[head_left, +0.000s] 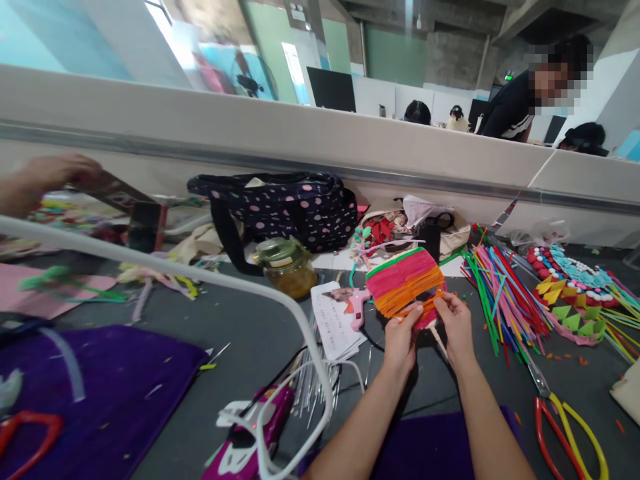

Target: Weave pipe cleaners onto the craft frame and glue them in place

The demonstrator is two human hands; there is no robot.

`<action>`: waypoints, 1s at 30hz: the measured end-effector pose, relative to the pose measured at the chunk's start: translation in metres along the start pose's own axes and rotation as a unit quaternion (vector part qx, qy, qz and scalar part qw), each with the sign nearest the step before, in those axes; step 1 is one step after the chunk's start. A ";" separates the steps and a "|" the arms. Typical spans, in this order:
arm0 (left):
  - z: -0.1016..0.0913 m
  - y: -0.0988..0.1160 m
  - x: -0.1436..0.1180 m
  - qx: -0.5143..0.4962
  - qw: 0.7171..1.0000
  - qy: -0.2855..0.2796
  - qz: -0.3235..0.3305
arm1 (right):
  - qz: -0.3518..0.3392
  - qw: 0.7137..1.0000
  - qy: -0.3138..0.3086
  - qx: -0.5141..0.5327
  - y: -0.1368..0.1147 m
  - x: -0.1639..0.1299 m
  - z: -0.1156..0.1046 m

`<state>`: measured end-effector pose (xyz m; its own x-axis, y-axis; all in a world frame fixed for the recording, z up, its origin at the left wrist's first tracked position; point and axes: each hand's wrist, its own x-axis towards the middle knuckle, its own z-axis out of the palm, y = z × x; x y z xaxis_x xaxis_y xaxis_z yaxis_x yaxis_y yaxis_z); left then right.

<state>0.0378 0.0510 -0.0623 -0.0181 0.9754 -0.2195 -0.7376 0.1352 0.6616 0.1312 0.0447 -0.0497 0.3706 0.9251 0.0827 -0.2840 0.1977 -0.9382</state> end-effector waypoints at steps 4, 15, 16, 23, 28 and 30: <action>0.001 -0.004 -0.002 0.007 1.000 0.011 0.010 | -0.028 0.998 0.028 -0.057 -0.002 -0.003 0.002; 0.007 -0.003 -0.007 0.011 0.999 0.023 0.026 | -0.036 0.998 0.034 -0.032 0.000 -0.003 0.001; 0.007 -0.002 -0.007 0.014 0.999 0.022 0.030 | -0.024 0.999 0.019 -0.015 0.000 -0.003 0.002; 0.004 -0.005 -0.005 0.039 0.998 0.023 0.031 | 0.001 1.000 0.011 -0.002 0.001 -0.002 0.000; 0.004 -0.003 -0.006 0.079 0.997 -0.002 -0.015 | -0.011 0.999 0.035 -0.021 0.000 0.001 -0.004; 0.005 -0.001 -0.007 0.087 0.996 -0.006 -0.024 | -0.014 0.999 0.041 -0.025 0.000 0.001 -0.004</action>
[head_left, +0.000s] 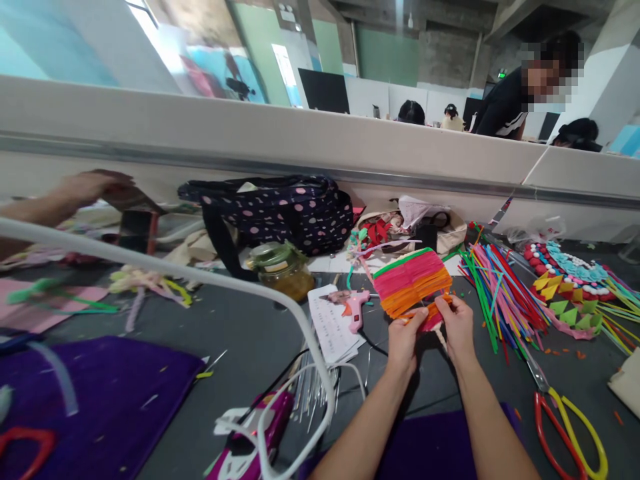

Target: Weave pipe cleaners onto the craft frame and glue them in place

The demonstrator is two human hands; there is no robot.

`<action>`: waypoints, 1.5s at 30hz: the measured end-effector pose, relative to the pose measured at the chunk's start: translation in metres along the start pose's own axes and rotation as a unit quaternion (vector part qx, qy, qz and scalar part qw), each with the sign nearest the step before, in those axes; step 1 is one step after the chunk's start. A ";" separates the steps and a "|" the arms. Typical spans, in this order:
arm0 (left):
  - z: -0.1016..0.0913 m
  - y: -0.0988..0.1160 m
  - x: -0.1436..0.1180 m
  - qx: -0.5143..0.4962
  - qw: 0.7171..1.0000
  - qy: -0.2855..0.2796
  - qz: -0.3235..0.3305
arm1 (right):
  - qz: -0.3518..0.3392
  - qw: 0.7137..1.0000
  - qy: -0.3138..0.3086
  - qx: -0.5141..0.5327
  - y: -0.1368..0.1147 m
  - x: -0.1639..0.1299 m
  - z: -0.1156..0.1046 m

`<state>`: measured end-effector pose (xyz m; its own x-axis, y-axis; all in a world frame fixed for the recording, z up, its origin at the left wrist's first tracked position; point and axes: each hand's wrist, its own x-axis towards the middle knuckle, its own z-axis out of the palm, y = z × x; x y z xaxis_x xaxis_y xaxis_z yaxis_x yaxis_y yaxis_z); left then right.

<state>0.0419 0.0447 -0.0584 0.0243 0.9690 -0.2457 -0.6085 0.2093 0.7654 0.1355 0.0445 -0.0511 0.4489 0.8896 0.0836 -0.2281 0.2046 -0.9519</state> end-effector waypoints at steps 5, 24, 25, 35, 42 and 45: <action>0.002 -0.001 -0.001 -0.029 0.999 -0.013 0.002 | 0.021 0.999 0.019 0.028 0.003 0.001 -0.001; 0.000 0.002 -0.004 -0.055 0.998 0.010 -0.038 | 0.045 0.991 0.039 0.121 0.005 0.000 0.003; 0.000 0.002 -0.004 -0.052 0.998 0.005 -0.033 | 0.047 0.990 0.040 0.127 0.006 0.001 0.003; -0.002 0.008 -0.002 -0.046 0.996 -0.037 -0.064 | 0.029 0.991 0.050 0.121 0.005 0.004 -0.001; -0.001 0.010 0.003 -0.140 0.975 -0.025 -0.173 | -0.015 0.999 0.014 0.040 0.001 -0.005 0.005; -0.001 0.011 0.002 -0.145 0.973 -0.020 -0.177 | -0.048 0.999 0.001 -0.024 0.002 -0.008 0.005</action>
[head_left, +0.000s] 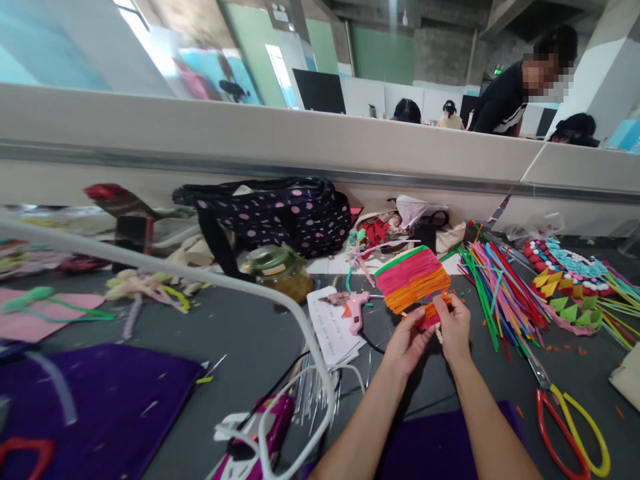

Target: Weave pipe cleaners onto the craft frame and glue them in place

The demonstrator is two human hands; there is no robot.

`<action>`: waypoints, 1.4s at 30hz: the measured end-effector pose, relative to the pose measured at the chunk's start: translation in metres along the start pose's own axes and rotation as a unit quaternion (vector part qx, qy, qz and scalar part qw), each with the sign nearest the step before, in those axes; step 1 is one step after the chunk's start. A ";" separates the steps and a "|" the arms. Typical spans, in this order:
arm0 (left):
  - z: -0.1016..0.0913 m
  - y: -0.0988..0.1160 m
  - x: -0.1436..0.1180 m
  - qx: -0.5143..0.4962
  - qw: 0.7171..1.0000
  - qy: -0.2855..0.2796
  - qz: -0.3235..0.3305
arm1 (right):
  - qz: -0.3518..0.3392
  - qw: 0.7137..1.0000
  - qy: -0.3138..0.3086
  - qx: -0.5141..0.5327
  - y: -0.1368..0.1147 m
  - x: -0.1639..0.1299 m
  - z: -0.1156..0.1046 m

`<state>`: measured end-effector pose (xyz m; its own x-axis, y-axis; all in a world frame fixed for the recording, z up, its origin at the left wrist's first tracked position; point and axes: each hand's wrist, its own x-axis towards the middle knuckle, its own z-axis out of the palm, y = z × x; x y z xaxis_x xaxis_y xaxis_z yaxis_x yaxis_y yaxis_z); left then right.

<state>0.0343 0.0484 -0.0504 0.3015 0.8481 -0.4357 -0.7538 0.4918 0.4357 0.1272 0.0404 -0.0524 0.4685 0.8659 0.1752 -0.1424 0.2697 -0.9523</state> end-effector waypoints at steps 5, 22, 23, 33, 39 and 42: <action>0.002 0.002 -0.003 -0.007 1.000 0.009 -0.002 | -0.043 0.996 -0.009 -0.078 -0.002 -0.001 -0.001; 0.000 0.001 -0.002 0.045 0.997 0.031 0.055 | 0.026 1.000 -0.003 0.012 -0.002 -0.004 0.005; 0.000 0.000 -0.002 0.047 0.997 0.033 0.059 | 0.024 1.000 0.004 0.016 -0.001 -0.004 0.006; 0.001 0.002 -0.003 0.067 0.989 0.026 0.129 | 0.118 0.977 -0.039 0.173 -0.003 0.001 0.004; -0.002 0.000 -0.001 0.085 0.987 0.011 0.136 | 0.124 0.982 -0.062 0.128 0.005 -0.002 0.008; -0.002 -0.002 -0.001 0.110 0.986 0.003 0.129 | 0.123 0.986 -0.028 0.113 0.008 -0.002 0.008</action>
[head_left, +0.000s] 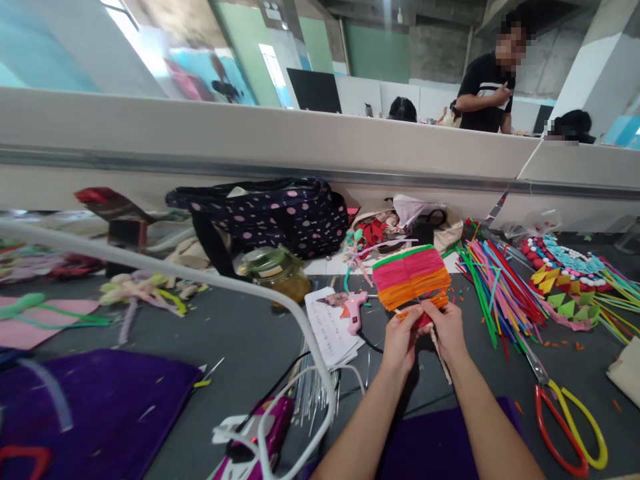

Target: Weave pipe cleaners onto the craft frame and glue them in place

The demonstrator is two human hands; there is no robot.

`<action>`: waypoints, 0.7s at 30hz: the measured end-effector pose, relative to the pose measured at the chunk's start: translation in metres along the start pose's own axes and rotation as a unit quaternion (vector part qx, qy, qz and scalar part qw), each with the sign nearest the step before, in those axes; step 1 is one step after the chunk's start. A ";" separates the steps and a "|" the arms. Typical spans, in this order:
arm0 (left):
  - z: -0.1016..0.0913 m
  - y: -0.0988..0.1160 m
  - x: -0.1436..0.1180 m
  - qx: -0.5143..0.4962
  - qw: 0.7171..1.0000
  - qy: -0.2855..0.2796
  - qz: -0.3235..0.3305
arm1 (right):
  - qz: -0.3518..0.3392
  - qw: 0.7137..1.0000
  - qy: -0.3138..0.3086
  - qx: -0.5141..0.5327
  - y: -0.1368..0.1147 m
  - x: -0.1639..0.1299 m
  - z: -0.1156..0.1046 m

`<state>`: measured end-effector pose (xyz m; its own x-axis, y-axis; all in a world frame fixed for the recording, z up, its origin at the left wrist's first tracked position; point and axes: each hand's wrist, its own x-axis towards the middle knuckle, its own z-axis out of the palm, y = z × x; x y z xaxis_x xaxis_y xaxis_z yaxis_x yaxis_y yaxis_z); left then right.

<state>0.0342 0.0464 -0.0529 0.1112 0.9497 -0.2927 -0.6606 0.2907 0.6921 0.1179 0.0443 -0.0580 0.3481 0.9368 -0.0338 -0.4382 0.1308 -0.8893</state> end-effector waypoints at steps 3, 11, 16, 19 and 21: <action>0.002 0.000 -0.002 0.028 1.000 -0.014 -0.003 | 0.012 1.000 0.017 0.008 -0.002 0.002 -0.003; 0.003 -0.002 -0.003 0.037 0.998 -0.003 0.041 | 0.000 0.999 0.033 0.027 -0.006 0.001 -0.001; 0.002 -0.006 -0.002 0.003 0.999 0.001 0.044 | -0.006 0.998 0.058 0.029 -0.009 -0.001 0.003; 0.003 -0.005 -0.003 -0.007 0.999 -0.031 0.030 | -0.009 0.997 0.067 0.023 -0.010 0.000 0.003; 0.002 -0.004 -0.003 -0.015 0.999 -0.041 0.020 | -0.020 0.998 0.065 0.007 -0.011 0.000 0.003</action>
<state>0.0386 0.0429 -0.0538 0.1441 0.9669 -0.2104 -0.6868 0.2508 0.6823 0.1205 0.0437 -0.0467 0.4691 0.8812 -0.0578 -0.4337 0.1728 -0.8843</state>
